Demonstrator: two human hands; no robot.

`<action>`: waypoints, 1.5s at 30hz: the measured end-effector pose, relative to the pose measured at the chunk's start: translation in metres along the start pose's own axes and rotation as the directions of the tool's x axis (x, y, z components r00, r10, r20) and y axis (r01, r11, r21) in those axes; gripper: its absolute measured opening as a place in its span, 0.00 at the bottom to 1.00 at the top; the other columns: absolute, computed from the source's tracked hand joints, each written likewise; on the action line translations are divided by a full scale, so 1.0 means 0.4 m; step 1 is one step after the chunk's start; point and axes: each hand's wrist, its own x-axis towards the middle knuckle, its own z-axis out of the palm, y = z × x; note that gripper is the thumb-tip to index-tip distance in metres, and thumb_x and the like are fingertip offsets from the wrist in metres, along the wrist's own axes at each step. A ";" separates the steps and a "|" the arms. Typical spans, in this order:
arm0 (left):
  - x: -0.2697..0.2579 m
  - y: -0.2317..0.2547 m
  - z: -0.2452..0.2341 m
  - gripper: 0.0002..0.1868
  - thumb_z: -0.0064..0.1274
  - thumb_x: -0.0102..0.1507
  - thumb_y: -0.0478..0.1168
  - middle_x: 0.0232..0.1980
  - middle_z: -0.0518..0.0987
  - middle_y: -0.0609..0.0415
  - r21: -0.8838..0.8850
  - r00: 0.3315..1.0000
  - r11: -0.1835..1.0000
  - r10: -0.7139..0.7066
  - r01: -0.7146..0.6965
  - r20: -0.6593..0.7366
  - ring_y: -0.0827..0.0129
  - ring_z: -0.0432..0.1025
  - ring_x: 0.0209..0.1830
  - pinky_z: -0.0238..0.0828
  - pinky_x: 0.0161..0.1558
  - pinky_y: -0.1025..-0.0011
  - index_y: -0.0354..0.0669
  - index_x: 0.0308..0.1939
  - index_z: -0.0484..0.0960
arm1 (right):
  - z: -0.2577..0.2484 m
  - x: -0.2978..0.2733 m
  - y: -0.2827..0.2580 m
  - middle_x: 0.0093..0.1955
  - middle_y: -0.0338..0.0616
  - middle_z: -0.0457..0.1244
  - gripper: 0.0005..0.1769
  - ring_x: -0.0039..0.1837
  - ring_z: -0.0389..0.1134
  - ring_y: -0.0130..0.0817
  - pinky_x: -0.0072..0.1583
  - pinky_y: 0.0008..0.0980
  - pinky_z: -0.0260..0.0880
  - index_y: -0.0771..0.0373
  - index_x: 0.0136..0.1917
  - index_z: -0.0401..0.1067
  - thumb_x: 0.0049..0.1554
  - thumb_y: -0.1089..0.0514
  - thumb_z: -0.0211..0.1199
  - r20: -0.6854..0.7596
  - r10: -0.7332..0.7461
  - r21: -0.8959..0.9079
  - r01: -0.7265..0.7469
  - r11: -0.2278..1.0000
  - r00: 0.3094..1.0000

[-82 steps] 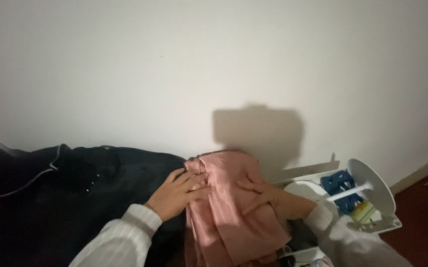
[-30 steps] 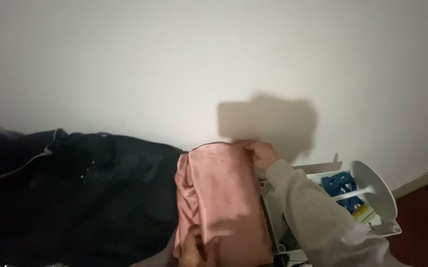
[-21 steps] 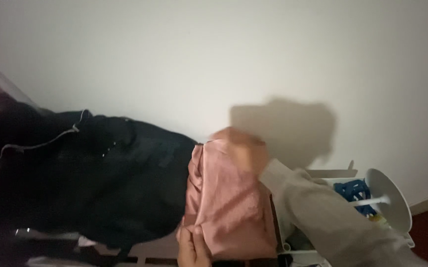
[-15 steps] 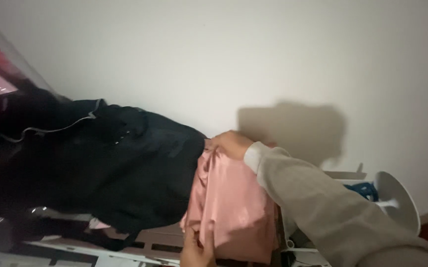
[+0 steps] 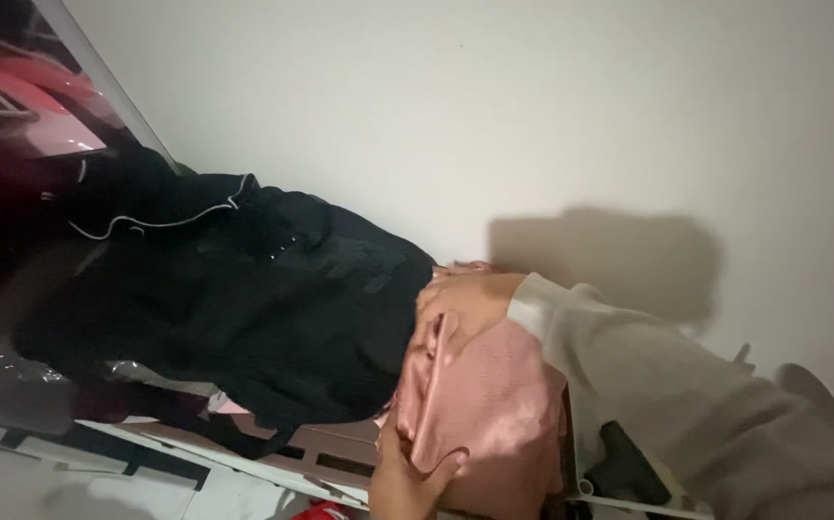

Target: Folding garments and hanging a shirt in a bedroom.

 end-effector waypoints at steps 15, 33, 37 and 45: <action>0.088 -0.087 0.069 0.23 0.56 0.63 0.53 0.29 0.85 0.50 -0.350 0.852 0.779 -0.504 0.520 0.144 0.77 0.73 0.32 0.72 0.41 0.71 0.33 0.29 0.88 | 0.001 0.001 0.073 0.46 0.54 0.71 0.26 0.49 0.71 0.53 0.54 0.48 0.70 0.56 0.50 0.79 0.58 0.33 0.60 0.016 0.591 -0.169 -0.580 0.797 0.807; 0.381 0.428 0.143 0.40 0.53 0.61 0.59 0.65 0.70 0.32 0.552 0.937 0.757 0.257 -0.348 0.238 0.34 0.66 0.59 0.59 0.54 0.39 0.31 0.65 0.65 | 0.261 -0.345 -0.069 0.62 0.52 0.66 0.37 0.59 0.71 0.43 0.59 0.47 0.72 0.67 0.70 0.64 0.62 0.35 0.52 -0.055 0.987 0.849 -0.528 -0.034 -0.152; 0.524 0.264 0.263 0.49 0.57 0.60 0.65 0.59 0.75 0.28 0.452 0.959 0.881 0.007 -0.141 0.285 0.36 0.75 0.48 0.74 0.48 0.49 0.22 0.64 0.62 | 0.347 -0.321 0.007 0.65 0.46 0.61 0.36 0.65 0.64 0.38 0.63 0.40 0.66 0.65 0.71 0.62 0.63 0.35 0.52 -0.199 0.980 0.936 -0.300 0.184 -0.019; 0.620 0.278 0.178 0.20 0.51 0.65 0.46 0.33 0.80 0.46 -0.462 0.912 0.789 -0.315 0.406 0.262 0.65 0.69 0.30 0.67 0.33 0.59 0.29 0.32 0.85 | 0.177 -0.222 -0.024 0.56 0.46 0.71 0.27 0.57 0.69 0.36 0.60 0.33 0.68 0.69 0.60 0.75 0.64 0.44 0.52 -0.128 0.977 0.983 0.110 0.149 -0.172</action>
